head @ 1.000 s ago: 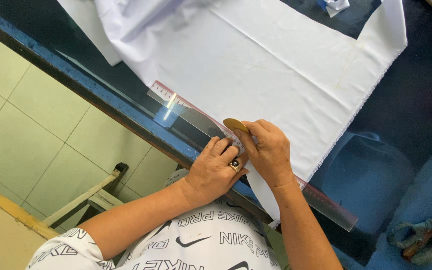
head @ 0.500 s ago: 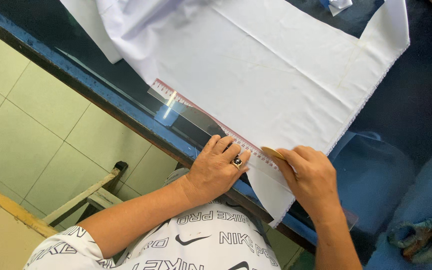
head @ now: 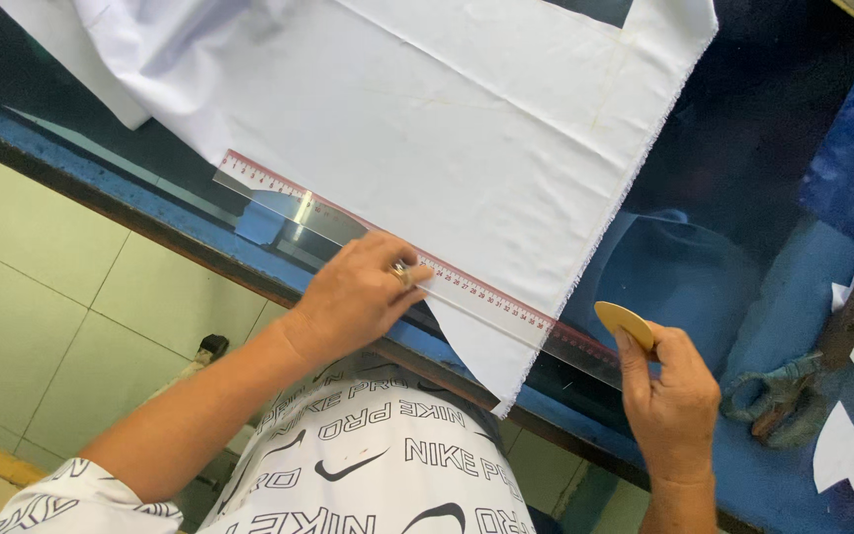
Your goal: The person cuts a piece of white fabric using shears, following a pattern on the material. After cutting, they fold the fabric and use a ruler and a yellow marking tool to draw lines on the fabric.
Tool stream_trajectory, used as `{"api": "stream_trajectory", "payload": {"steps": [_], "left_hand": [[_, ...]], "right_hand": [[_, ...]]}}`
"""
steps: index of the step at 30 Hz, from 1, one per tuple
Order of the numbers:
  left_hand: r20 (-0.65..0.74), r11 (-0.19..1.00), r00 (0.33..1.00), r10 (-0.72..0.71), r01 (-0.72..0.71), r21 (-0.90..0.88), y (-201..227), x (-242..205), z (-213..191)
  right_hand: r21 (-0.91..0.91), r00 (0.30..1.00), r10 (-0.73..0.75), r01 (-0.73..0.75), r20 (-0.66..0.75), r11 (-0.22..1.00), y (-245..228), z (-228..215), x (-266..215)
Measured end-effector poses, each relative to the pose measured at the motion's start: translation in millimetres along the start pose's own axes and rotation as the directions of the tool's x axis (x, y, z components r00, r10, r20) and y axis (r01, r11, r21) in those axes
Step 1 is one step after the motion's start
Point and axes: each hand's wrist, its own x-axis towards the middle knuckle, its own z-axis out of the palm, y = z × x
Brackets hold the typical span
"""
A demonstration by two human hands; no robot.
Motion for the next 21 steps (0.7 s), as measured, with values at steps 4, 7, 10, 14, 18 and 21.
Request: {"api": "stream_trajectory", "payload": {"steps": [4, 7, 10, 14, 18, 21], "left_hand": [[-0.085, 0.965, 0.964, -0.252, 0.243, -0.101, -54.5, -11.3, -29.7], [-0.226, 0.902, 0.879, -0.421, 0.431, -0.005, -93.6, -35.7, -42.4], [-0.340, 0.794, 0.737, -0.584, 0.606, -0.050, -105.3, -54.0, -49.0], [-0.409, 0.704, 0.600, -0.688, 0.689, -0.173, -111.9, -63.6, -47.4], [-0.402, 0.676, 0.564, -0.721, 0.699, -0.232, -107.8, -59.0, -49.1], [-0.369, 0.612, 0.502, -0.782, 0.732, -0.301, -111.4, -58.5, -47.3]], "right_hand": [[0.080, 0.947, 0.250, -0.239, -0.201, 0.968, 6.2, 21.1, -38.5], [0.121, 0.816, 0.481, -0.468, -0.322, 0.875, 29.9, 32.9, -74.6], [0.111, 0.736, 0.526, -0.535, -0.427, 0.838, 51.7, 45.1, -106.1], [0.293, 0.684, 0.550, -0.466, -0.479, 0.835, 71.9, 65.7, -127.5], [0.438, 0.669, 0.583, -0.399, -0.462, 0.805, 89.8, 82.0, -134.7], [0.481, 0.619, 0.615, -0.397, -0.489, 0.782, 94.2, 87.9, -133.0]]}}
